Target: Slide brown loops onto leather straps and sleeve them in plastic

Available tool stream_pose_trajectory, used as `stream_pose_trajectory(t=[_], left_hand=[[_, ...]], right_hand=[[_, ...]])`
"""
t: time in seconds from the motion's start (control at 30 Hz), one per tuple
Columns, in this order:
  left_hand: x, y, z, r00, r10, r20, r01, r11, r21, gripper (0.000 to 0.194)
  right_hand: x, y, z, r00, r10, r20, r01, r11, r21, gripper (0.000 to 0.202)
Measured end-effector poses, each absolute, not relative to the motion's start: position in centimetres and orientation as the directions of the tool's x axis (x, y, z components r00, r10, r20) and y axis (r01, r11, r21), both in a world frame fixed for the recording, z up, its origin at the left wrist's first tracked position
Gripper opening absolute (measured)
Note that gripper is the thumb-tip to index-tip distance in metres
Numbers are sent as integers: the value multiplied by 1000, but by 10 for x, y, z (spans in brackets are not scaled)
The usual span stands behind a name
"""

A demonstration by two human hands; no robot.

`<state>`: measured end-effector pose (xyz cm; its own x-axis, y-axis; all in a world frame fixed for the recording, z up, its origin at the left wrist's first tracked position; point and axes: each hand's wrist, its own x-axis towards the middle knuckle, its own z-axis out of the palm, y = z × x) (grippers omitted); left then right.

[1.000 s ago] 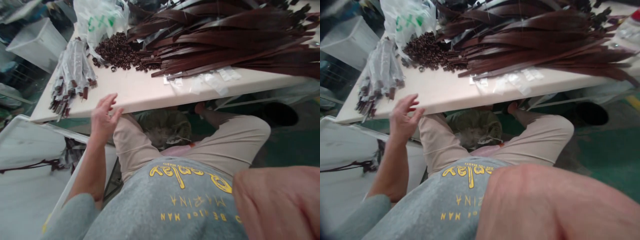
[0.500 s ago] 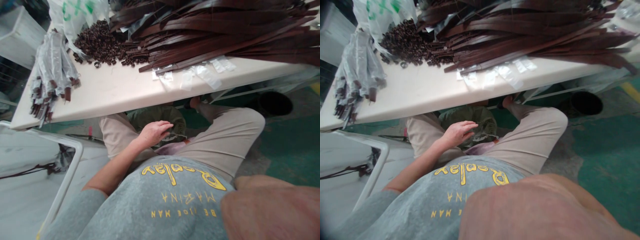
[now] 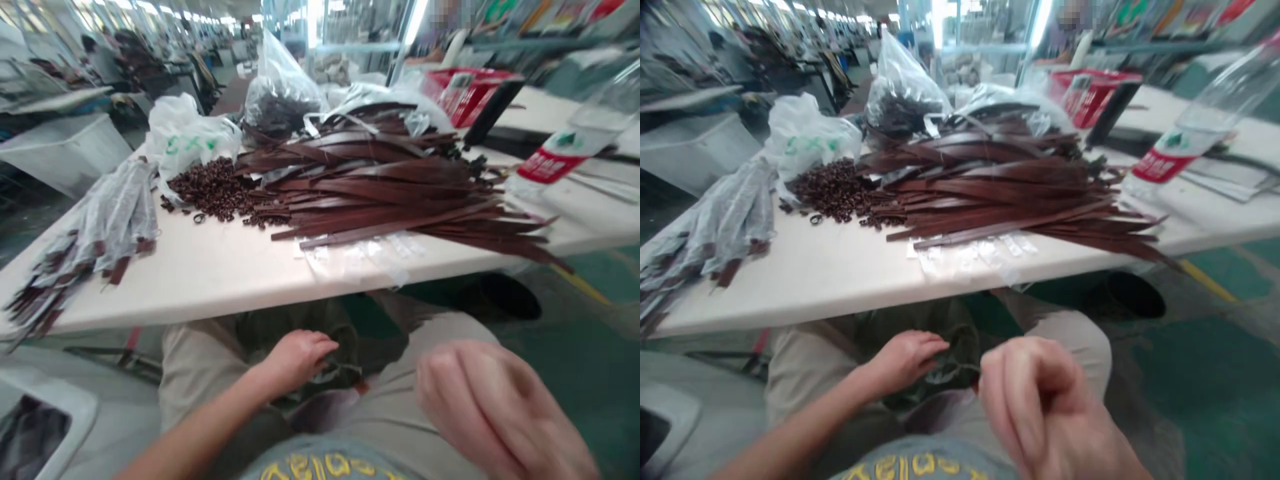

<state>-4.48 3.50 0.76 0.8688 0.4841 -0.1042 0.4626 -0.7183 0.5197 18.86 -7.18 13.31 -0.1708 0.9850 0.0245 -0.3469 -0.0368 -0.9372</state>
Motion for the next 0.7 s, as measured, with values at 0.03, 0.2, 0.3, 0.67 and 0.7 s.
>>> stream_pose_trajectory(t=[0.03,0.2,0.3,0.67,0.7], left_hand=[[-42,36,2,865,489,-114,469,-707,529,34],[-34,31,-18,851,480,-214,505,-633,586,27],[-34,29,-19,858,440,-266,501,-601,622,26],[-34,43,-14,824,456,-336,557,-542,629,31],[-34,43,-16,825,460,-329,555,-544,629,32]], right_hand=[[199,-49,130,-143,987,73,-331,22,-944,44],[261,29,101,194,907,373,562,209,-800,33],[294,63,86,92,839,537,927,125,-354,23],[336,151,75,-165,893,418,986,151,67,31],[337,153,76,-170,889,425,985,147,85,30]])
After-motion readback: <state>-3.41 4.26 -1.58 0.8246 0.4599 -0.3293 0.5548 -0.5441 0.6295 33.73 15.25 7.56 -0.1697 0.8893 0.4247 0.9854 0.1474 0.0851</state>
